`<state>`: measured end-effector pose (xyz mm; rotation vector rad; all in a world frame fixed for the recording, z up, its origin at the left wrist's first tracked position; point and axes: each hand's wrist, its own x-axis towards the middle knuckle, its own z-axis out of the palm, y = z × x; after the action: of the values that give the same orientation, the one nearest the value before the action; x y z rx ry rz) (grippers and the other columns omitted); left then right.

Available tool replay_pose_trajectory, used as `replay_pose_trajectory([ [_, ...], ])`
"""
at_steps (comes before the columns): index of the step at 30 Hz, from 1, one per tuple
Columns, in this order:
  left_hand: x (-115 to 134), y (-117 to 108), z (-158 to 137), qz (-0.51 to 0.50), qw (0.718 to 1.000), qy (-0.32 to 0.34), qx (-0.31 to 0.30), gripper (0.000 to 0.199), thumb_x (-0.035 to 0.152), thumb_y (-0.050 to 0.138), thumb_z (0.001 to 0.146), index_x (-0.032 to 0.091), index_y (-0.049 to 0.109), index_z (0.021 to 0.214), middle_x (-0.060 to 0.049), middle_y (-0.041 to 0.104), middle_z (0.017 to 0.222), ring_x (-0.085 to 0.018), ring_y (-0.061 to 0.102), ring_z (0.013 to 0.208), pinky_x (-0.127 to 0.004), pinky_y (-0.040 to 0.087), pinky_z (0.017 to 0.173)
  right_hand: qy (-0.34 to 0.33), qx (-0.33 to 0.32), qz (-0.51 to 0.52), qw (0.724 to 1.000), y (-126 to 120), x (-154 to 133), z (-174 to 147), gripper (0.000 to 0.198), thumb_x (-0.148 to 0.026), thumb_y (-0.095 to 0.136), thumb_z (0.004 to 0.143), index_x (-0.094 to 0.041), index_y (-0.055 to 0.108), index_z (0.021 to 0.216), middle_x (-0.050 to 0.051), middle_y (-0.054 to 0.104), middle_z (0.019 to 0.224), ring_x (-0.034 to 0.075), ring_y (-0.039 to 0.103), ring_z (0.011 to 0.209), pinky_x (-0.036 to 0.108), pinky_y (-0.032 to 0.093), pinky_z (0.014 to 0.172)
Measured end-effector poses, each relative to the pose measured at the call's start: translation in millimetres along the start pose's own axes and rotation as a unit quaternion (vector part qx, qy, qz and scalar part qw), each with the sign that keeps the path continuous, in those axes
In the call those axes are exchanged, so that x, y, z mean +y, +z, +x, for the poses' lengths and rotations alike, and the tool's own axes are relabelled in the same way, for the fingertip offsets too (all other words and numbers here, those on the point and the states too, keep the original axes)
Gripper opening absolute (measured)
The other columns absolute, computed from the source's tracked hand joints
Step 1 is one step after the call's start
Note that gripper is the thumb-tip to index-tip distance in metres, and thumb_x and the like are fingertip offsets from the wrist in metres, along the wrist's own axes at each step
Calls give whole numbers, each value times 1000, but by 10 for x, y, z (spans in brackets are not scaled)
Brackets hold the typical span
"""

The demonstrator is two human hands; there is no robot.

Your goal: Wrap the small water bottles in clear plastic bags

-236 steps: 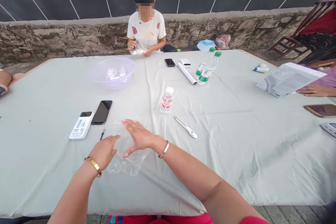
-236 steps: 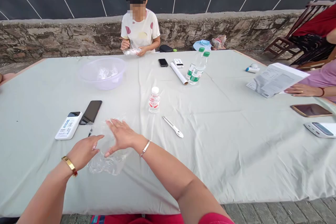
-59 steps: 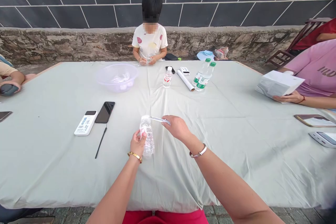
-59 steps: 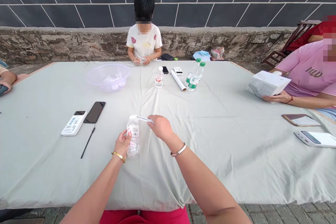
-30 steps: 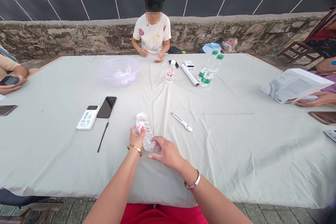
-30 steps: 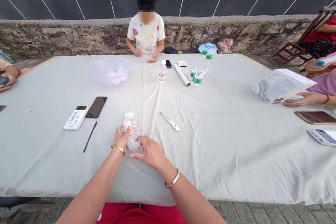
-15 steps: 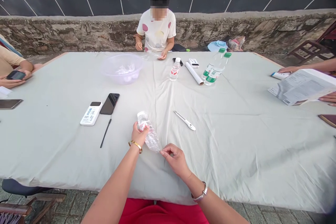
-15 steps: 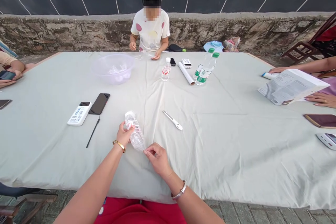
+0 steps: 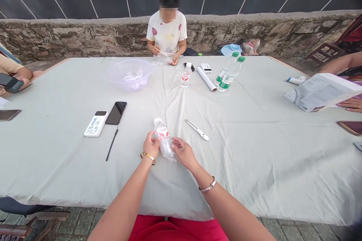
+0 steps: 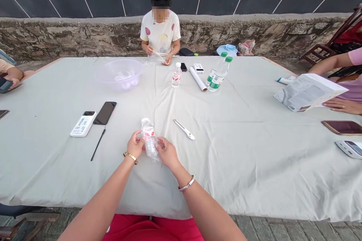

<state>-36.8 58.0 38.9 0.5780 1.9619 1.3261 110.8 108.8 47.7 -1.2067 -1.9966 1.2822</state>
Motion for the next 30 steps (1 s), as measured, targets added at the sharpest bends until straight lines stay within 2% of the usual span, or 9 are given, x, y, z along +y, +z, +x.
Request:
replay_pose_trajectory([
  [3,-15,-10,-44,-25,999,-23,11,22,32,62,77,20,57,95,2,55,69,-11,56,51,-24,50,50,-11,24,-22,999,-17,13,-114,19,-36,47,84,-21,58,85,2,64,73,15,57,60,28,46,57],
  [6,-11,-18,-82,-28,999,-30,-1,17,33,61,77,19,55,82,1,56,73,-10,56,51,-26,52,50,-51,16,-109,993,-59,-53,-239,23,-44,54,81,-21,55,81,2,62,74,14,53,55,27,41,52],
  [9,0,-29,-105,-26,999,-32,-11,17,33,61,77,19,53,76,0,56,74,-10,55,52,-28,53,51,-82,-21,-187,979,-83,-108,-310,19,-38,59,78,-21,53,74,0,58,68,14,50,54,27,36,51],
  [13,10,-47,-117,-18,999,-36,-19,18,34,63,75,19,53,76,0,55,76,-10,55,53,-27,52,49,-94,-36,-125,987,-89,-85,-336,20,-28,47,87,-21,52,68,0,56,64,14,51,57,26,39,53],
  [19,0,-58,-94,-5,998,-55,-27,22,36,66,74,19,54,83,-2,58,77,-12,59,58,-24,51,48,-167,52,-4,985,-92,11,-376,23,-35,48,88,-22,58,72,6,60,85,18,59,79,31,48,70],
  [22,-1,-56,-89,-1,998,-59,-27,23,36,66,74,20,55,84,-2,59,78,-13,59,57,-25,50,48,-130,63,-35,989,-96,18,-376,22,-40,47,87,-22,57,79,5,62,82,17,59,74,31,47,68],
  [25,4,-53,-97,1,998,-62,-24,22,36,65,75,20,54,86,-2,59,78,-13,60,58,-24,50,48,-76,27,-129,988,-87,5,-365,23,-44,51,84,-22,56,80,2,61,71,15,55,59,28,41,56],
  [27,9,-54,-104,3,998,-64,-22,22,37,65,75,20,54,86,-2,59,78,-12,60,58,-24,50,48,-102,3,-170,980,-81,-2,-367,25,-39,45,88,-22,56,74,1,60,66,15,53,57,28,39,57],
  [30,12,-58,-106,5,998,-64,-21,23,37,65,75,20,55,86,-2,59,79,-12,59,58,-23,50,48,-186,3,-189,964,-92,7,-395,32,-30,36,93,-21,57,71,3,60,66,15,55,62,31,38,65],
])
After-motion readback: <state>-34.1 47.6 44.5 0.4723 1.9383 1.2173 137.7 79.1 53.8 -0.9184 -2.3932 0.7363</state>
